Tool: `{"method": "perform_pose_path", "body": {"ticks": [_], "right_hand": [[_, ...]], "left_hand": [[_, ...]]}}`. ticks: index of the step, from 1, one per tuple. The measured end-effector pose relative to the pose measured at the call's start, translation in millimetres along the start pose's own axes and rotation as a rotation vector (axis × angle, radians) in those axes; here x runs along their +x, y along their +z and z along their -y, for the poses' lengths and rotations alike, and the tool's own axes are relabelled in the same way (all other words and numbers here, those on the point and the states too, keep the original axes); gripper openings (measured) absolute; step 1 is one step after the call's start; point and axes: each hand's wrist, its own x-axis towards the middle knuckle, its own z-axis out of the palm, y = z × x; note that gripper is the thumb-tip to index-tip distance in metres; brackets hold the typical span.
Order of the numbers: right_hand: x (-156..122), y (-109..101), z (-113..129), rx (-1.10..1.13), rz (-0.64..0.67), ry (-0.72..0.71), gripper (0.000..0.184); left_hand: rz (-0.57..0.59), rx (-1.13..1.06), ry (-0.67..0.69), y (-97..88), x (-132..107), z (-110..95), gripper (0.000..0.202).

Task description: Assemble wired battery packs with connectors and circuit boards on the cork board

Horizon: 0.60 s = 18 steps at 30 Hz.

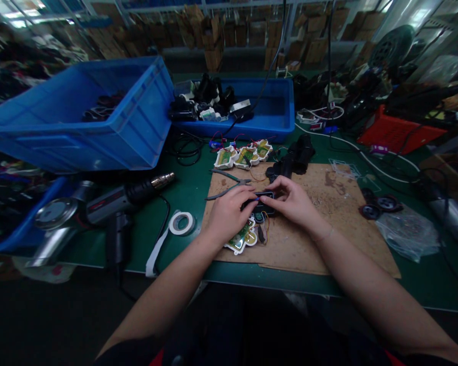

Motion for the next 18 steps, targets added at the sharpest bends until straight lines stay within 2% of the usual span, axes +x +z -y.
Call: {"method": "perform_pose_path", "body": {"ticks": [5, 11, 18], "right_hand": [[0.1, 1.3, 0.4, 0.000, -0.002, -0.001, 0.034], [-3.8, 0.1, 1.3, -0.012, 0.008, -0.009, 0.032], [-4.0, -5.9, 0.3, -0.042, 0.062, -0.056, 0.038]], "left_hand": [[-0.001, 0.089, 0.030, 1.8, -3.5, -3.5, 0.019], [0.021, 0.042, 0.028, 1.4, 0.5, 1.5, 0.016], [0.181, 0.156, 0.058, -3.4, 9.0, 4.5, 0.019]]}}
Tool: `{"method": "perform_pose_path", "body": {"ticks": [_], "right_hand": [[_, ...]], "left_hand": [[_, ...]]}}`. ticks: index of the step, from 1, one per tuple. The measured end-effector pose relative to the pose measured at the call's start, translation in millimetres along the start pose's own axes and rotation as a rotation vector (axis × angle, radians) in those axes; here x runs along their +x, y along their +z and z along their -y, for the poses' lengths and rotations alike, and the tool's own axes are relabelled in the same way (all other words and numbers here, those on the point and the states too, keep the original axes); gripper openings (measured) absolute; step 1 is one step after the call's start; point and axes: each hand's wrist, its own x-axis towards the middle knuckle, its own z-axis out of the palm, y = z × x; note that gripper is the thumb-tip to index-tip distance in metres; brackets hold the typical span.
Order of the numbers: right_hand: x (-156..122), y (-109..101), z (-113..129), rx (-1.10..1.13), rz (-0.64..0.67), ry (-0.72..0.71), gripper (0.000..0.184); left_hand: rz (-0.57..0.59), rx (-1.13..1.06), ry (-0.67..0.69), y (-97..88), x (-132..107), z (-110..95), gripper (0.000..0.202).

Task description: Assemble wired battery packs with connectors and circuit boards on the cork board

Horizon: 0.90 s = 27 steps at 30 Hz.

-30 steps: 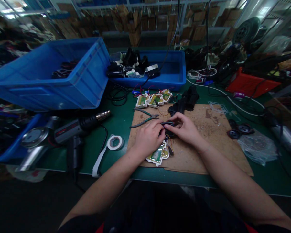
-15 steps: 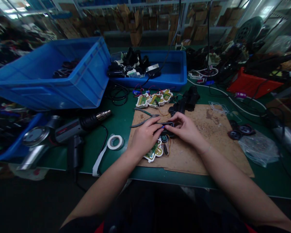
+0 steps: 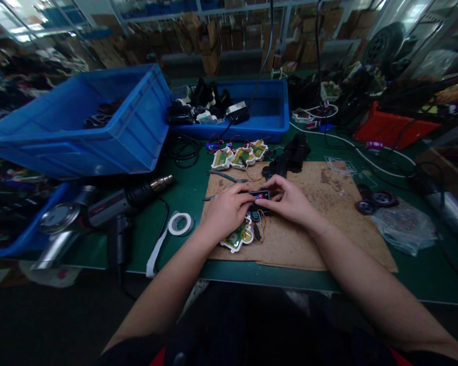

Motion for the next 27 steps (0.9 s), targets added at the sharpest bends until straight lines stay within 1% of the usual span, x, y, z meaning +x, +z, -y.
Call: {"method": "perform_pose_path", "body": {"ticks": [3, 5, 7, 10, 12, 14, 17, 18, 19, 21, 22, 23, 25, 27], "right_hand": [[2.1, -0.2, -2.2, 0.013, 0.002, 0.007, 0.039], [3.5, 0.7, -3.4, 0.006, -0.002, -0.003, 0.038], [4.7, 2.1, -3.7, -0.024, -0.014, -0.028, 0.035], [5.5, 4.1, -2.6, -0.084, -0.041, -0.095, 0.032], [5.3, 4.5, -1.6, -0.132, -0.037, -0.143, 0.031], [5.0, 3.9, -1.0, -0.186, -0.024, -0.179, 0.026], [4.9, 1.8, -0.9, -0.226, -0.023, -0.214, 0.017], [5.0, 1.1, -1.0, -0.224, -0.023, -0.225, 0.017], [5.1, 0.5, -1.1, -0.224, -0.021, -0.233, 0.017], [5.3, -0.3, -1.4, -0.234, -0.014, -0.242, 0.017], [5.3, -0.5, -1.6, -0.239, -0.013, -0.243, 0.018], [5.2, -0.5, -1.9, -0.243, -0.017, -0.242, 0.018], [4.4, -0.3, -2.5, -0.242, -0.025, -0.241, 0.018], [3.0, 0.2, -2.7, -0.228, -0.033, -0.238, 0.018]], "left_hand": [[0.029, 0.004, -0.022, -4.1, 6.2, 0.5, 0.015], [0.017, -0.036, -0.051, -4.3, 8.6, 2.0, 0.012], [-0.031, -0.098, -0.077, -1.0, 8.2, 4.0, 0.010], [-0.147, -0.174, -0.101, 6.5, 3.6, 5.5, 0.003], [-0.177, -0.174, -0.103, 6.8, -0.1, 2.4, 0.004], [-0.158, -0.119, -0.090, -1.9, -3.7, -7.4, 0.004], [-0.136, -0.013, -0.033, -28.8, -10.7, -35.8, 0.021], [-0.106, 0.009, 0.007, -38.2, -13.9, -47.3, 0.026], [-0.034, 0.026, 0.073, -45.8, -17.5, -58.7, 0.031], [0.170, 0.107, 0.217, -52.9, -25.0, -77.2, 0.042], [0.251, 0.178, 0.269, -51.8, -28.5, -83.2, 0.044], [0.309, 0.260, 0.307, -48.2, -31.3, -86.6, 0.042], [0.361, 0.406, 0.353, -37.6, -34.5, -86.6, 0.032], [0.384, 0.451, 0.376, -29.5, -34.0, -80.4, 0.020]]}}
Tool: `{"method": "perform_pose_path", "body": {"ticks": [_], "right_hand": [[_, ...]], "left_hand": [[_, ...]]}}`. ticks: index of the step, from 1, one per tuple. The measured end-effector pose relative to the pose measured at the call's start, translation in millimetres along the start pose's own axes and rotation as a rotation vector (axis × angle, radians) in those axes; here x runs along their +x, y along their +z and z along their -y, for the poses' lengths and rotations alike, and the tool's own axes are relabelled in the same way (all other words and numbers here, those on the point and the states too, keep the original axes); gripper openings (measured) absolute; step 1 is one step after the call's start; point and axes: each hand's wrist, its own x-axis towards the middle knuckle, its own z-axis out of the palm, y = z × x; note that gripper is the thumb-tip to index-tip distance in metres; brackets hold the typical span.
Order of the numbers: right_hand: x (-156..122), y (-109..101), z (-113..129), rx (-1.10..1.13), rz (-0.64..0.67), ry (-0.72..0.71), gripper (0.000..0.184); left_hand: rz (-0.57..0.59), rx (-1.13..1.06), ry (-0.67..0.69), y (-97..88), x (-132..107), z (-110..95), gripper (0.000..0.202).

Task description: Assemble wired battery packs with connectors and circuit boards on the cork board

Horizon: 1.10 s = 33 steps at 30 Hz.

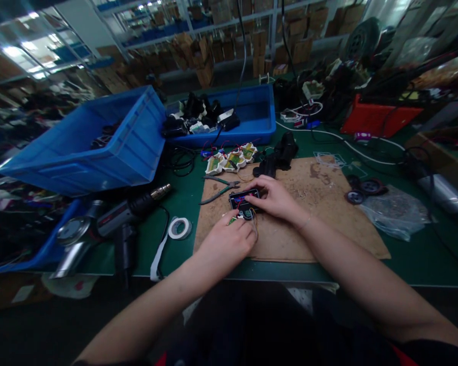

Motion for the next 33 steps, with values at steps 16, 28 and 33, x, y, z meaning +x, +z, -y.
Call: {"method": "perform_pose_path", "body": {"ticks": [16, 28, 33], "right_hand": [[-1.7, -1.0, -1.1, -0.002, -0.020, -0.063, 0.021], [-3.1, 0.4, -4.1, -0.006, -0.017, -0.055, 0.017], [-5.4, -5.2, 2.8, -0.008, 0.030, -0.045, 0.020]], "left_hand": [[-0.539, -1.279, -0.615, 54.7, 10.8, 38.4, 0.022], [-0.346, -0.388, -0.454, 49.1, 16.0, 24.9, 0.027], [-0.266, -0.217, -0.458, 51.8, 20.5, 25.9, 0.026]]}}
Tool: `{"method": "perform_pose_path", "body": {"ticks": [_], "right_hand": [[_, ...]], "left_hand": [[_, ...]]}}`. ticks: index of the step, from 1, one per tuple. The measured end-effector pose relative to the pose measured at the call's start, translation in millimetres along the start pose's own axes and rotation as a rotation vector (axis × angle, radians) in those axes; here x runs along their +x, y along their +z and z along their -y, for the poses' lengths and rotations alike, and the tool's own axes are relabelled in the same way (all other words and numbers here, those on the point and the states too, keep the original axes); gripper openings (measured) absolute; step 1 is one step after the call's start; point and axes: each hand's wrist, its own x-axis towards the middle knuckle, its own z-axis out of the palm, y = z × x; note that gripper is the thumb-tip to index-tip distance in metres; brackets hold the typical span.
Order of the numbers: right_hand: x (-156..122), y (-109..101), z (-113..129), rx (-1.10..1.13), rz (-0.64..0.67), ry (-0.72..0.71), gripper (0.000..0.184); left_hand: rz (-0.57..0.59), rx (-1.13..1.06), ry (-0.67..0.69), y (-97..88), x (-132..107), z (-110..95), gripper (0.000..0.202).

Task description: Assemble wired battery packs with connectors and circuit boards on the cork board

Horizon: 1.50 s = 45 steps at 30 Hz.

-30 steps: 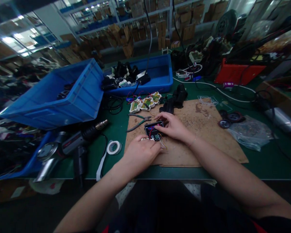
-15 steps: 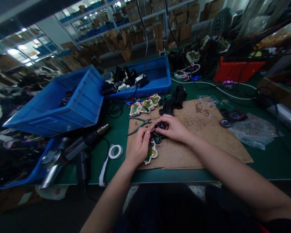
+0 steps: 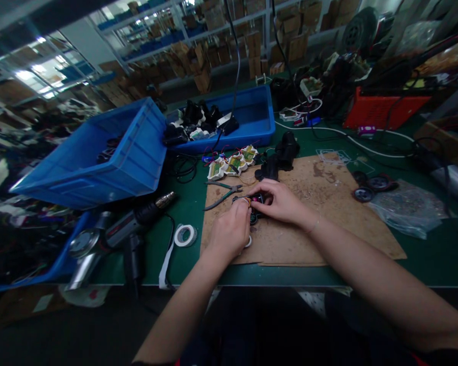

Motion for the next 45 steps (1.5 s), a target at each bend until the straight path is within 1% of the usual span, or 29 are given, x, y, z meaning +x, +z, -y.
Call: {"method": "perform_pose_path", "body": {"ticks": [3, 6, 8, 12, 16, 19, 21, 25, 28, 30, 33, 36, 39, 42, 45], "right_hand": [[-1.4, -4.3, 4.5, -0.036, 0.027, -0.060, 0.028], [-1.1, -4.2, 3.9, -0.079, -0.004, -0.110, 0.029], [-0.1, -1.9, 0.9, -0.071, -0.010, -0.096, 0.027], [1.6, 3.4, -5.2, 0.009, -0.022, -0.010, 0.024], [1.3, 6.4, -6.9, 0.050, -0.043, 0.043, 0.024], [0.5, 6.1, -6.5, 0.057, -0.043, 0.044, 0.025], [0.4, 4.7, -6.1, 0.059, -0.018, 0.034, 0.027], [2.0, 1.4, -6.4, 0.047, 0.015, -0.002, 0.029], [3.8, 0.1, -7.5, 0.016, 0.005, -0.032, 0.025], [4.4, -0.5, -8.2, 0.003, 0.006, -0.038, 0.024], [4.1, -0.9, -8.7, 0.020, 0.019, -0.015, 0.026], [2.8, -0.7, -6.9, 0.048, 0.037, 0.015, 0.030], [1.4, 0.2, -1.7, 0.011, 0.034, 0.000, 0.035], [0.4, 1.2, 4.2, -0.059, 0.000, -0.044, 0.030], [-0.1, 1.5, 6.8, -0.088, -0.019, -0.057, 0.025]], "left_hand": [[0.030, 0.060, -0.021, -1.3, 2.5, -1.2, 0.025], [0.042, 0.041, -0.020, -4.9, 4.0, -1.3, 0.025], [0.030, -0.036, 0.007, -8.2, 3.3, -0.2, 0.025], [-0.031, -0.242, 0.061, -13.0, -6.5, 4.8, 0.023], [-0.071, -0.288, 0.053, -12.2, -23.1, 10.2, 0.022], [-0.081, -0.313, 0.060, -11.3, -27.7, 12.3, 0.023], [-0.090, -0.330, 0.062, -12.0, -23.0, 12.8, 0.022], [-0.081, -0.354, 0.083, -16.6, -0.9, 14.1, 0.018], [0.000, -0.370, 0.114, -21.0, 13.7, 17.0, 0.021], [0.059, -0.375, 0.125, -22.7, 17.9, 19.3, 0.022], [0.093, -0.389, 0.107, -21.9, 17.1, 21.1, 0.025], [0.077, -0.404, 0.068, -18.0, 13.0, 20.6, 0.027], [0.060, -0.419, 0.037, -14.5, 10.6, 19.4, 0.028], [0.042, -0.459, 0.017, -13.6, 10.5, 19.3, 0.028], [0.019, -0.503, 0.007, -14.5, 11.1, 20.7, 0.027]]}}
